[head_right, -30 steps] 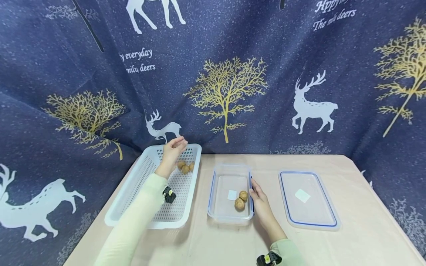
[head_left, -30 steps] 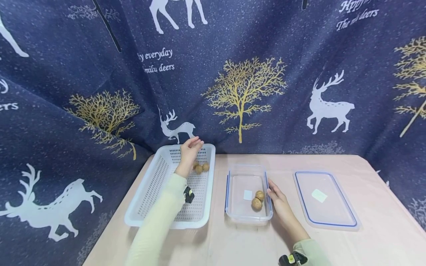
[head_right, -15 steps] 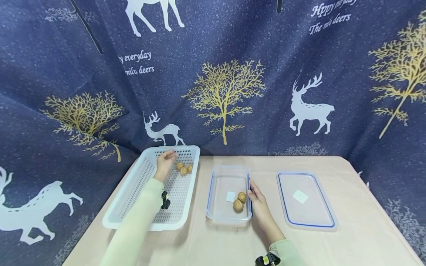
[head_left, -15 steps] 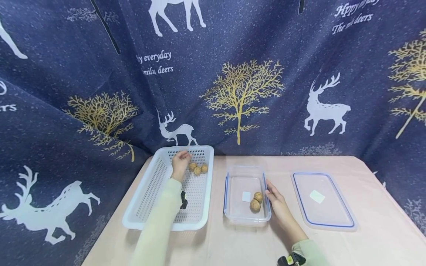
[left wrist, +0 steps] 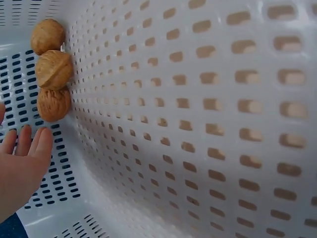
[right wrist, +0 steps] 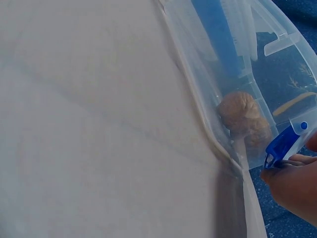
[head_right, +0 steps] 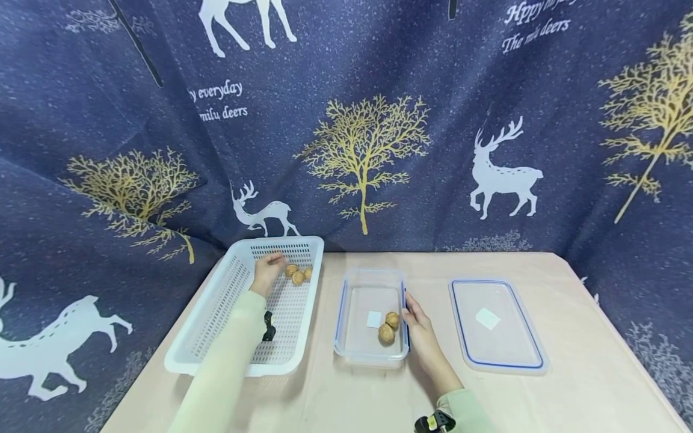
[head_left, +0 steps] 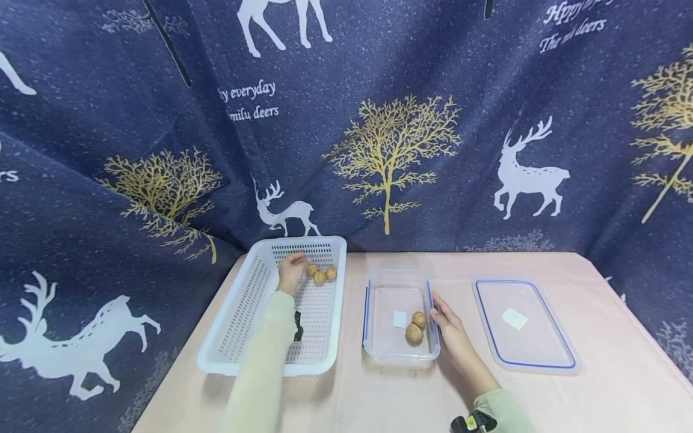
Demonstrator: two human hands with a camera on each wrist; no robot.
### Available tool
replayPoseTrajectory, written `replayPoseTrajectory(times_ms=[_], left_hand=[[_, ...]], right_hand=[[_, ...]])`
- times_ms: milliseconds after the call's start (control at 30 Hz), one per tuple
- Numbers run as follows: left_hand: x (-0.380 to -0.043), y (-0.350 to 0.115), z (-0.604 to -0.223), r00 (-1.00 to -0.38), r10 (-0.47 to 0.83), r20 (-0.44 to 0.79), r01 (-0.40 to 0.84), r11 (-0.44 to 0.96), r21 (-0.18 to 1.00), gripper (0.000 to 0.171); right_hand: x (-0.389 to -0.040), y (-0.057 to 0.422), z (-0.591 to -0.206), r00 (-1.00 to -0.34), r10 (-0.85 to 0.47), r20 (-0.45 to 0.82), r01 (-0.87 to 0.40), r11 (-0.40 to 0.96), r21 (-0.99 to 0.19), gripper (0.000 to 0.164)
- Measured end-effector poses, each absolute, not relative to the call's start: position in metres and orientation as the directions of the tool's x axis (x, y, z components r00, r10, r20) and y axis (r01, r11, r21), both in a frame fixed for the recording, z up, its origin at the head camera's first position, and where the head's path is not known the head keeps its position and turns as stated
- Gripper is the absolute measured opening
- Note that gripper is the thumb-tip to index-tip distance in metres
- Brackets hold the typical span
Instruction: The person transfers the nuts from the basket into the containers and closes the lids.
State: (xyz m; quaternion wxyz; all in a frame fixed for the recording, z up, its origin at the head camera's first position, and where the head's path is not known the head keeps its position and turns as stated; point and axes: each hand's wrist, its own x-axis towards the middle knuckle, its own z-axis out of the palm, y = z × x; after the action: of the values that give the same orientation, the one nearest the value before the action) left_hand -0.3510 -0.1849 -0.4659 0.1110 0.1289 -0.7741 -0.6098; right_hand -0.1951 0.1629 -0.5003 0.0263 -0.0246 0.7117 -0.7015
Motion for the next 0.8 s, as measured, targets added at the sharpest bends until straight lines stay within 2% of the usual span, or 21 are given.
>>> replayPoseTrajectory(times_ms=[400, 467, 600, 633, 700, 800], left_hand=[[-0.359, -0.186, -0.476, -0.952, -0.303, -0.038, -0.140, 0.322, 0.936, 0.042], [-0.365, -0.191, -0.483, -0.960, -0.280, -0.025, -0.120, 0.328, 0.937, 0.040], [-0.412, -0.221, -0.545, -0.973, -0.224, 0.049, -0.027, 0.326, 0.945, 0.032], [-0.412, -0.223, -0.547, -0.977, -0.206, 0.061, -0.011, 0.328, 0.945, 0.031], [-0.420, -0.224, -0.555, -0.972, -0.232, 0.020, -0.068, 0.363, 0.929, 0.030], [-0.391, -0.204, -0.518, -0.952, -0.298, -0.071, -0.197, 0.417, 0.887, 0.031]], right_hand=[[-0.196, 0.163, -0.502, -0.998, -0.069, -0.007, 0.007, -0.001, -1.000, 0.051], [-0.197, 0.164, -0.501, -0.998, -0.070, -0.005, 0.005, -0.001, -1.000, 0.051], [-0.196, 0.164, -0.501, -0.998, -0.070, -0.003, 0.003, 0.005, -1.000, 0.051], [-0.196, 0.164, -0.501, -0.997, -0.071, -0.002, 0.002, 0.004, -1.000, 0.051], [-0.196, 0.164, -0.501, -0.997, -0.072, -0.001, 0.001, 0.004, -1.000, 0.051], [-0.196, 0.163, -0.501, -0.997, -0.076, -0.003, 0.003, 0.001, -1.000, 0.051]])
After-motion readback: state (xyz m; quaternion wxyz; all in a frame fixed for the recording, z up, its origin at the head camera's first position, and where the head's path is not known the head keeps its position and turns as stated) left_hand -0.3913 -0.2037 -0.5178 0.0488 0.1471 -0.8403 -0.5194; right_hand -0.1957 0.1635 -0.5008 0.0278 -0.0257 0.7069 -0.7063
